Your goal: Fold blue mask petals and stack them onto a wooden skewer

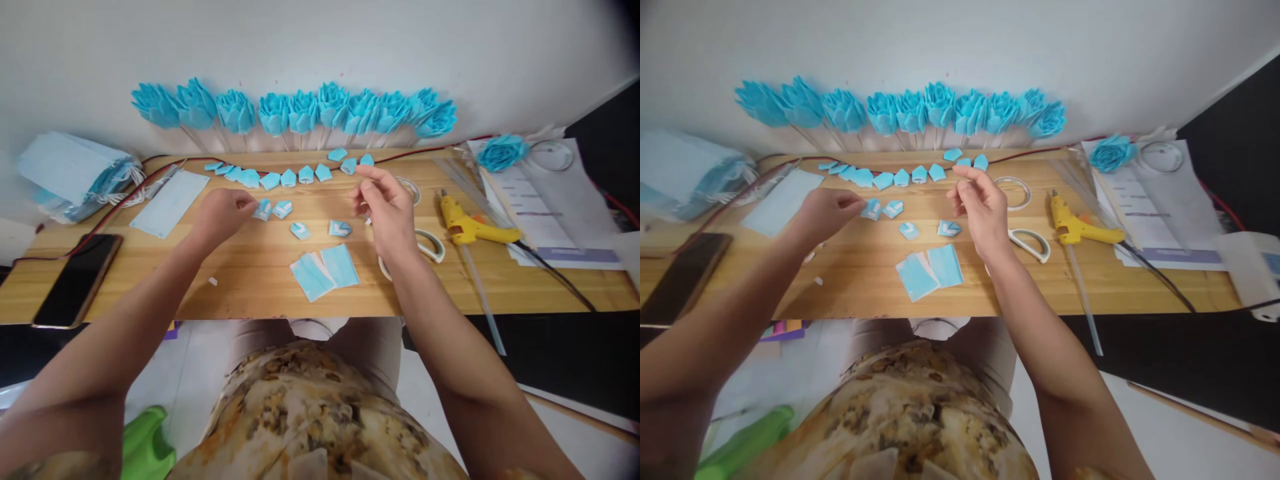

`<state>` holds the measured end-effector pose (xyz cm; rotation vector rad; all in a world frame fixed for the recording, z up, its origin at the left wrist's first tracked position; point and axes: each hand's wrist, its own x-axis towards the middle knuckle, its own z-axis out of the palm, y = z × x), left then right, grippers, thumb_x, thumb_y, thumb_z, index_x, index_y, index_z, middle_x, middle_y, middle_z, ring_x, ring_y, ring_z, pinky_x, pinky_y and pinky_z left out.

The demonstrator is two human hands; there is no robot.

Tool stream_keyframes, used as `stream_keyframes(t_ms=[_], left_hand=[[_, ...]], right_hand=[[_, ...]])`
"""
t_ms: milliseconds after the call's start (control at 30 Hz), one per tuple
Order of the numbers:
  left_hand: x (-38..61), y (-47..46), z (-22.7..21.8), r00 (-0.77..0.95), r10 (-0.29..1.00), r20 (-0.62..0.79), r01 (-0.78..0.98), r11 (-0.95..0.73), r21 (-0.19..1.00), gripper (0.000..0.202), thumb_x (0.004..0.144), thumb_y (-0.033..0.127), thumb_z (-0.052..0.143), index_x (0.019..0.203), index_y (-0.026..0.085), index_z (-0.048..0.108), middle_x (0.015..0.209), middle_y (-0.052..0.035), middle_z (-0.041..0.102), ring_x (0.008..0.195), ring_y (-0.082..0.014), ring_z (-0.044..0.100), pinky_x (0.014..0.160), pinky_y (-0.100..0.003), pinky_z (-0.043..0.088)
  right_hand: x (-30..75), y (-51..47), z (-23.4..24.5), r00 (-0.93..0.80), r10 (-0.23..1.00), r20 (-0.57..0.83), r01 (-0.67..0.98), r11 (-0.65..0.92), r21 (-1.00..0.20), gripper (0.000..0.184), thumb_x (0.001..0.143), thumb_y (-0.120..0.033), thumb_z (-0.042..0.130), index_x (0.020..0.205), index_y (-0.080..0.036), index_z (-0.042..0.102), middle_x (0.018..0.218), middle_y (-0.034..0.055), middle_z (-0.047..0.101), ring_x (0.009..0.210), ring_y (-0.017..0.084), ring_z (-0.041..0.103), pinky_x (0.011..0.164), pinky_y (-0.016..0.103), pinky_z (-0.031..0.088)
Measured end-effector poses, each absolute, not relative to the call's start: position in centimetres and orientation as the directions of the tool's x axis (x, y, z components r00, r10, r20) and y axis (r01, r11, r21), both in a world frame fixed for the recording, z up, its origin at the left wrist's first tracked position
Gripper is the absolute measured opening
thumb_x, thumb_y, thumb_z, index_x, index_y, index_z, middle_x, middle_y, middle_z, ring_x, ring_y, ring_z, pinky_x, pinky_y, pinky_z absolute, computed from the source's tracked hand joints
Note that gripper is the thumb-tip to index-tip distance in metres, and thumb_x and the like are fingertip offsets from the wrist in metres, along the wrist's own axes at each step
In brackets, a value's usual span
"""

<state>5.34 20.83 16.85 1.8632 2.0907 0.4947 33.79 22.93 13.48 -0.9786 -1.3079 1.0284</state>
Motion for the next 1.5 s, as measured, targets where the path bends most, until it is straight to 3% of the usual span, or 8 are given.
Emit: stream_keyframes(t_ms=[100, 233, 300, 567, 800, 1033, 1200, 1500], left_hand=[[4.2, 21.1, 16.4, -0.083, 0.997, -0.001, 0.966, 0.081, 0.245, 0.021, 0.089, 0.030, 0.057, 0.084, 0.018, 0.075, 0.079, -0.0072, 0.069, 0.077, -0.0222, 0.059, 0.067, -0.033, 0.036], [5.2, 18.9, 17.3, 0.212, 0.952, 0.222, 0.971, -0.231, 0.059, 0.033, 0.100, 0.033, 0.048, 0.117, 0.018, 0.071, 0.113, -0.0116, 0.071, 0.106, -0.0267, 0.058, 0.083, -0.036, 0.042], [6.8, 17.0, 17.9, 0.310, 0.901, 0.303, 0.925, -0.360, 0.124, 0.030, 0.099, 0.035, 0.051, 0.111, 0.019, 0.073, 0.105, -0.0111, 0.073, 0.100, -0.0267, 0.062, 0.082, -0.037, 0.043], [11.3, 12.3, 17.2, 0.707, 0.684, 0.178, 0.631, -0.725, 0.276, 0.027, 0.103, 0.025, 0.048, 0.096, 0.018, 0.073, 0.098, -0.0094, 0.074, 0.088, -0.0241, 0.065, 0.076, -0.037, 0.043], [11.2, 12.3, 16.9, 0.735, 0.649, 0.195, 0.579, -0.751, 0.318, 0.030, 0.105, 0.026, 0.045, 0.094, 0.020, 0.073, 0.101, -0.0093, 0.075, 0.091, -0.0236, 0.067, 0.081, -0.037, 0.046], [11.8, 16.8, 17.8, 0.685, 0.707, 0.174, 0.604, -0.685, 0.406, 0.026, 0.101, 0.030, 0.052, 0.111, 0.018, 0.073, 0.115, -0.0109, 0.075, 0.107, -0.0275, 0.067, 0.093, -0.040, 0.049], [15.0, 20.7, 16.2, 0.665, 0.733, 0.142, 0.678, -0.672, 0.298, 0.031, 0.094, 0.026, 0.056, 0.120, 0.016, 0.070, 0.120, -0.0140, 0.070, 0.115, -0.0311, 0.062, 0.096, -0.044, 0.047], [17.8, 23.2, 14.1, 0.706, 0.706, 0.055, 0.695, -0.705, 0.139, 0.029, 0.092, 0.019, 0.053, 0.115, 0.015, 0.070, 0.110, -0.0141, 0.067, 0.105, -0.0292, 0.063, 0.086, -0.039, 0.049]], right_hand=[[33.8, 23.3, 13.0, -0.011, 0.953, 0.302, -0.016, 0.302, -0.953, 0.031, 0.093, -0.051, 0.065, 0.114, -0.028, 0.070, 0.081, -0.0020, 0.069, 0.065, 0.009, 0.060, 0.056, 0.021, 0.050], [33.7, 23.4, 13.0, -0.009, 0.936, 0.351, 0.066, 0.351, -0.934, 0.033, 0.093, -0.057, 0.063, 0.103, -0.026, 0.071, 0.076, -0.0016, 0.065, 0.064, 0.010, 0.058, 0.059, 0.024, 0.050], [33.6, 23.0, 13.5, -0.023, 0.930, 0.367, 0.145, 0.367, -0.919, 0.035, 0.093, -0.059, 0.062, 0.094, -0.025, 0.072, 0.072, -0.0013, 0.063, 0.063, 0.011, 0.058, 0.061, 0.026, 0.051], [36.5, 18.6, 17.4, -0.153, 0.886, 0.438, 0.505, 0.451, -0.736, 0.021, 0.094, -0.044, 0.064, 0.091, -0.027, 0.074, 0.085, 0.0020, 0.073, 0.081, 0.019, 0.067, 0.078, 0.038, 0.055], [41.9, 17.3, 17.4, -0.116, 0.898, 0.425, 0.739, 0.364, -0.567, 0.019, 0.095, -0.034, 0.059, 0.100, -0.025, 0.075, 0.096, 0.0056, 0.077, 0.088, 0.024, 0.071, 0.079, 0.040, 0.056], [45.0, 15.5, 15.8, -0.362, 0.926, 0.110, 0.910, 0.377, -0.172, 0.045, 0.094, -0.035, 0.058, 0.137, -0.021, 0.060, 0.131, 0.0143, 0.069, 0.122, 0.036, 0.063, 0.103, 0.054, 0.050], [44.8, 15.1, 15.0, -0.348, 0.936, 0.056, 0.921, 0.353, -0.164, 0.053, 0.094, -0.037, 0.060, 0.144, -0.019, 0.053, 0.135, 0.0155, 0.065, 0.123, 0.037, 0.063, 0.101, 0.054, 0.052], [44.7, 14.6, 14.2, -0.358, 0.927, 0.111, 0.906, 0.374, -0.197, 0.052, 0.096, -0.032, 0.057, 0.146, -0.021, 0.051, 0.136, 0.0147, 0.063, 0.124, 0.034, 0.062, 0.102, 0.052, 0.052]])
